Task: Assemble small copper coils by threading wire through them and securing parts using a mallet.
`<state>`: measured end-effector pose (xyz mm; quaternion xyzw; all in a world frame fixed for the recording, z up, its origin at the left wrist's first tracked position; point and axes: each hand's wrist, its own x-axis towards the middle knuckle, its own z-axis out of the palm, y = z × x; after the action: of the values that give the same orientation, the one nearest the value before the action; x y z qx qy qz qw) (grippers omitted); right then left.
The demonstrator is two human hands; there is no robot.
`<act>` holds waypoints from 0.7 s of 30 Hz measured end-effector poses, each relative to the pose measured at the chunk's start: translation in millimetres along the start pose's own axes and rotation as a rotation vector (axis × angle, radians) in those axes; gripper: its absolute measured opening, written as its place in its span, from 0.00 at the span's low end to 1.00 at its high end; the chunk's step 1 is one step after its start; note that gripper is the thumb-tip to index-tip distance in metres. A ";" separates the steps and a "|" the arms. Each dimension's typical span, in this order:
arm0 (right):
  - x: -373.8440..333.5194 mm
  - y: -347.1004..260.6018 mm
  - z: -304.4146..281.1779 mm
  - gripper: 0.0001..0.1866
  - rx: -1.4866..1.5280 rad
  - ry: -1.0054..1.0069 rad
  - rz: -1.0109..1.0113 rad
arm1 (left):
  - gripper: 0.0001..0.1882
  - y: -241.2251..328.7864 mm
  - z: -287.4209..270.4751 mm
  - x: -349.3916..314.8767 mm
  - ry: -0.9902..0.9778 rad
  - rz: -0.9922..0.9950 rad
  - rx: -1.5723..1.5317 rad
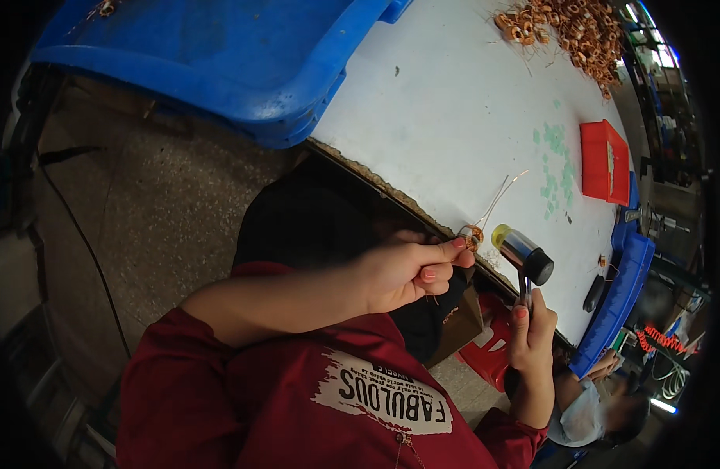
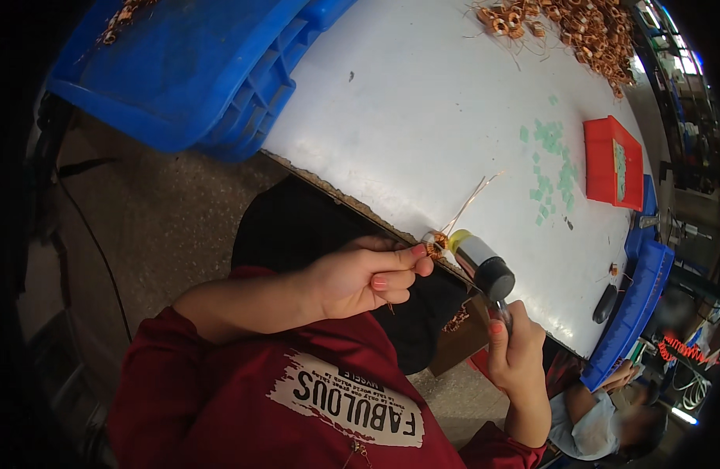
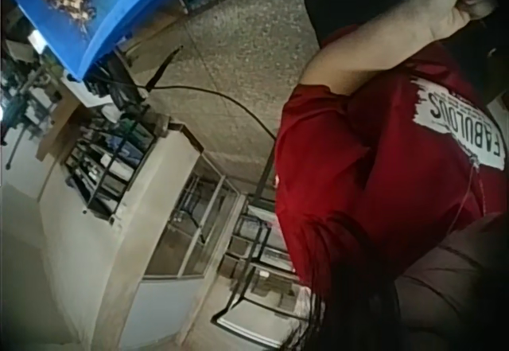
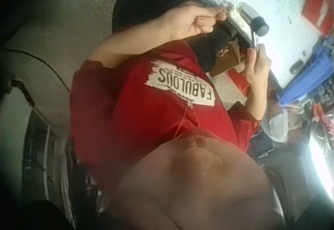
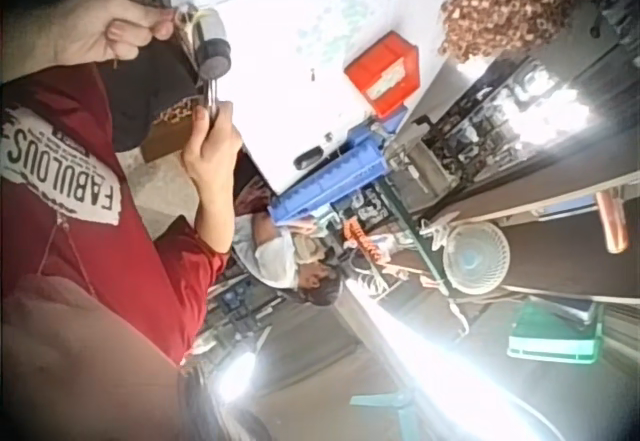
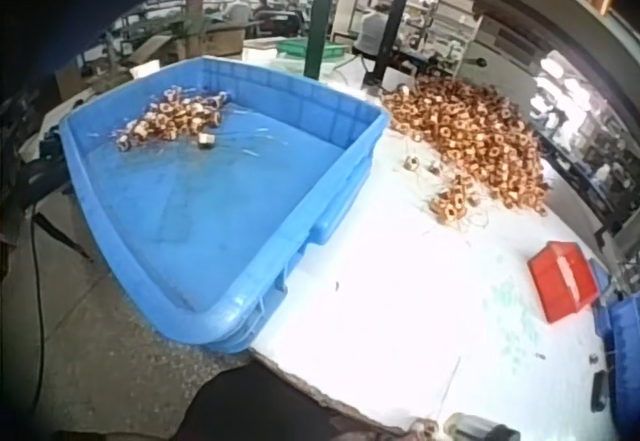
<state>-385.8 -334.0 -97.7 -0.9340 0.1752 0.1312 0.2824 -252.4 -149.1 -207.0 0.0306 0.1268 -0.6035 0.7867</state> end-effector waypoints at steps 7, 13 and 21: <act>6.8 -8.5 -2.6 0.08 -0.063 -0.040 0.023 | 0.08 -1.9 5.2 0.7 0.070 0.019 0.028; -1.8 0.4 -6.3 0.15 -0.037 0.064 -0.014 | 0.08 -4.7 7.0 3.2 0.057 0.018 0.008; 3.5 -9.8 -8.1 0.04 -0.289 -0.025 0.030 | 0.07 -4.5 2.0 3.4 0.043 0.031 -0.010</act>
<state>-377.5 -331.9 -87.7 -0.9606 0.1648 0.1707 0.1450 -255.6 -153.9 -205.3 0.0414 0.1460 -0.5899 0.7931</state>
